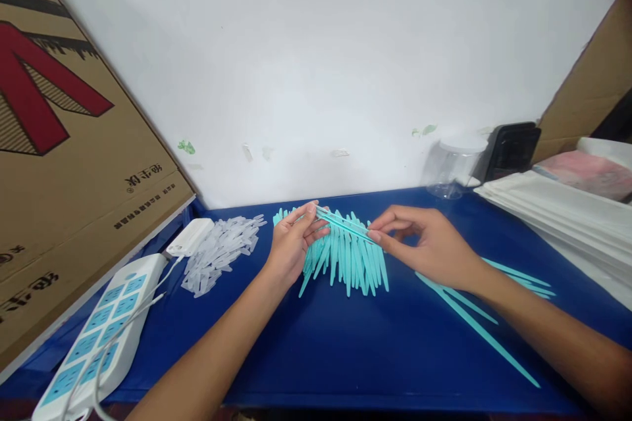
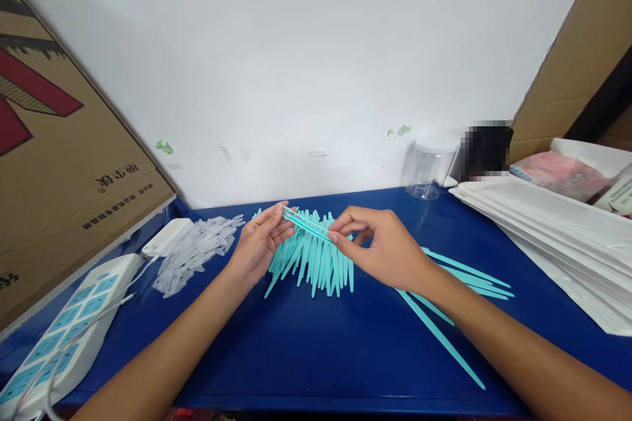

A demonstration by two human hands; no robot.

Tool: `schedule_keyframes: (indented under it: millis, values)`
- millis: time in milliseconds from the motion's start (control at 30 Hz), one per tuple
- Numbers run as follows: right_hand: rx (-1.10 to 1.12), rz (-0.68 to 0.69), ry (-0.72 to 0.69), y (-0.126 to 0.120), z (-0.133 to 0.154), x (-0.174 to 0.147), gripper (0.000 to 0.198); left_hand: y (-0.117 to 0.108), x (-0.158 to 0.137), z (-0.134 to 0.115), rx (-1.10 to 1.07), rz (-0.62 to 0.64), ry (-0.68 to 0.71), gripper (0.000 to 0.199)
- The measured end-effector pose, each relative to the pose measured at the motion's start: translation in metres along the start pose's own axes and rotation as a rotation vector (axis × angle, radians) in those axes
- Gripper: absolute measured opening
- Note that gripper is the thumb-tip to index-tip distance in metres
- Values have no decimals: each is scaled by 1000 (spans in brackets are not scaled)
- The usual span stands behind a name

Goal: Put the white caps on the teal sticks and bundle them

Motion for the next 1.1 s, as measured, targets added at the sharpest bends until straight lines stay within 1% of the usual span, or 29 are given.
schedule_keyframes:
  millis: [100,200,333,400,533,700,800,900,1000,1100]
  values:
    - [15,63,22,1,-1,1,22,-1,1,-1,8,-4,13,41]
    - [75,160,80,2,-2,1,25,-1,2,-1,22,-13,22,39]
    - [160,267,174,5,-5,0,45,0,0,-1,46,8,18,39]
    - [161,289,200,7,-8,0,50,0,0,-1,62,10,16,40]
    - [141,305,219,10,-12,1,49,-1,0,1,88,-1,34,43]
    - [172,274,166,13,-14,-1,45,-2,0,2,105,-3,34,45]
    - [201,337,212,15,-13,-3,48,-1,-1,1,122,6,29,46]
    - [254,404,265,17,-9,-4,56,-1,-1,0,134,11,20,46]
    - [352,444,272,20,-7,-4,66,-1,-2,0,138,17,24,46]
    - [383,488,262,22,-9,-5,66,-1,-2,0,141,20,23,46]
Point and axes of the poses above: each hand's wrist, its own x-axis towards the middle knuckle, its own y-axis out of the palm, z = x × y, the point moved 1 cm from there along x, towards the middle knuckle, and after that the axes turned 12 degrees about y, right-handed, at the moved point
